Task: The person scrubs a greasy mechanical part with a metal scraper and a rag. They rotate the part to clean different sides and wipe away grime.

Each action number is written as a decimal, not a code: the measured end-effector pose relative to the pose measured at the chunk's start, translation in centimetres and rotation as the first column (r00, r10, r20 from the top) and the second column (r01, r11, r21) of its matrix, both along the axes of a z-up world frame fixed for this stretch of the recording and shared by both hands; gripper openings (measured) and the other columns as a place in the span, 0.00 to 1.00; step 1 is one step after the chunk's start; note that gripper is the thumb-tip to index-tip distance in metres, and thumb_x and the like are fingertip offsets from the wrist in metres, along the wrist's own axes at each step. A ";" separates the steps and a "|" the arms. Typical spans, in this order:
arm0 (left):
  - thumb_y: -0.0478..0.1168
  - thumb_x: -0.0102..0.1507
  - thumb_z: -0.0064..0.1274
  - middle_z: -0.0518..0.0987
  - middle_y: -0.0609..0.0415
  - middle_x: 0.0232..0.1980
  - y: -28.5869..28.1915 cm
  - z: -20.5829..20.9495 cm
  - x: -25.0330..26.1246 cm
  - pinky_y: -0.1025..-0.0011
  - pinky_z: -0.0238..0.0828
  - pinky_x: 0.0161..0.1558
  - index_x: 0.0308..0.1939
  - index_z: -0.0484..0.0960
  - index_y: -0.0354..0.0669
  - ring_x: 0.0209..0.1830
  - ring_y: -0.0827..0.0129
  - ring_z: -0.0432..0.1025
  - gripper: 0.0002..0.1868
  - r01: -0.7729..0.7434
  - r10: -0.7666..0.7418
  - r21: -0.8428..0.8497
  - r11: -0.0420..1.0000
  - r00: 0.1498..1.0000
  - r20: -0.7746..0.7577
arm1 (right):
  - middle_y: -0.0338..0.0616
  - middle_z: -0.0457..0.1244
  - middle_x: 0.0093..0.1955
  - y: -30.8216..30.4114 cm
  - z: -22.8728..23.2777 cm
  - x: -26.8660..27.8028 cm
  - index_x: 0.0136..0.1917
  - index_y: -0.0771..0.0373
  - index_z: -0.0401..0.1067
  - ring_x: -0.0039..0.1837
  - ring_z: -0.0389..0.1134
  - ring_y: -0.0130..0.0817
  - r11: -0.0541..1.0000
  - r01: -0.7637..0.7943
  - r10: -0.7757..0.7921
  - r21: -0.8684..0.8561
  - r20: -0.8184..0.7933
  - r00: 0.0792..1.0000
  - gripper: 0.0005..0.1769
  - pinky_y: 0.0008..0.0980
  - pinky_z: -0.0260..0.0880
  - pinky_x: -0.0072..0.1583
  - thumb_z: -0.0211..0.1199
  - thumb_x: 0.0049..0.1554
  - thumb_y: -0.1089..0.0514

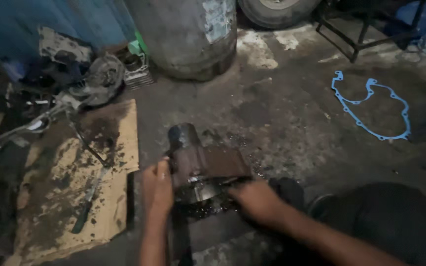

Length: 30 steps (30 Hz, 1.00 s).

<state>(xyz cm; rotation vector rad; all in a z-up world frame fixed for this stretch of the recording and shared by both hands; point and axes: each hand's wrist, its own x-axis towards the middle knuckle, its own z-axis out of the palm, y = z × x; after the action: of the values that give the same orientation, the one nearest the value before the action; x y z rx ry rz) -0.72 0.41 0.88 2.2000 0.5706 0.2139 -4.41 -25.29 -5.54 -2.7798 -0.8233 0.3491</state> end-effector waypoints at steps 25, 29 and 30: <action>0.56 0.65 0.43 0.79 0.35 0.31 0.1 0.0 0.1 0.55 0.67 0.41 0.38 0.81 0.24 0.32 0.52 0.72 0.31 0.130 -0.110 -0.151 0.980 0.985 0.134 | 0.54 0.65 0.56 -3.7 7.3 -2.2 0.64 0.65 0.69 0.58 0.65 0.54 0.989 0.148 -0.136 -0.020 0.293 0.946 0.27 0.46 0.68 0.57 0.59 0.50 0.65; 0.56 0.64 0.43 0.79 0.35 0.31 0.2 0.1 -0.1 0.56 0.67 0.42 0.39 0.81 0.25 0.33 0.52 0.73 0.30 0.127 -0.107 -0.149 0.981 0.985 0.138 | 0.55 0.64 0.55 -2.5 8.5 -1.1 0.65 0.66 0.69 0.57 0.66 0.53 0.980 0.196 -0.198 0.040 0.318 0.927 0.27 0.48 0.67 0.56 0.56 0.51 0.65; 0.56 0.64 0.44 0.80 0.35 0.31 0.2 0.0 -0.1 0.55 0.67 0.42 0.39 0.81 0.25 0.33 0.51 0.73 0.30 0.122 -0.101 -0.170 0.978 0.987 0.128 | 0.55 0.64 0.54 -2.4 8.5 -0.6 0.66 0.65 0.69 0.56 0.66 0.53 0.974 0.224 -0.227 0.047 0.286 0.931 0.27 0.48 0.67 0.57 0.56 0.52 0.66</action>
<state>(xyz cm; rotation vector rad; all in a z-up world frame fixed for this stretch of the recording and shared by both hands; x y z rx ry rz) -0.82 0.59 0.91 2.0242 0.3834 0.2242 -4.99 -27.64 2.95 -2.9134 -0.5471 -0.1085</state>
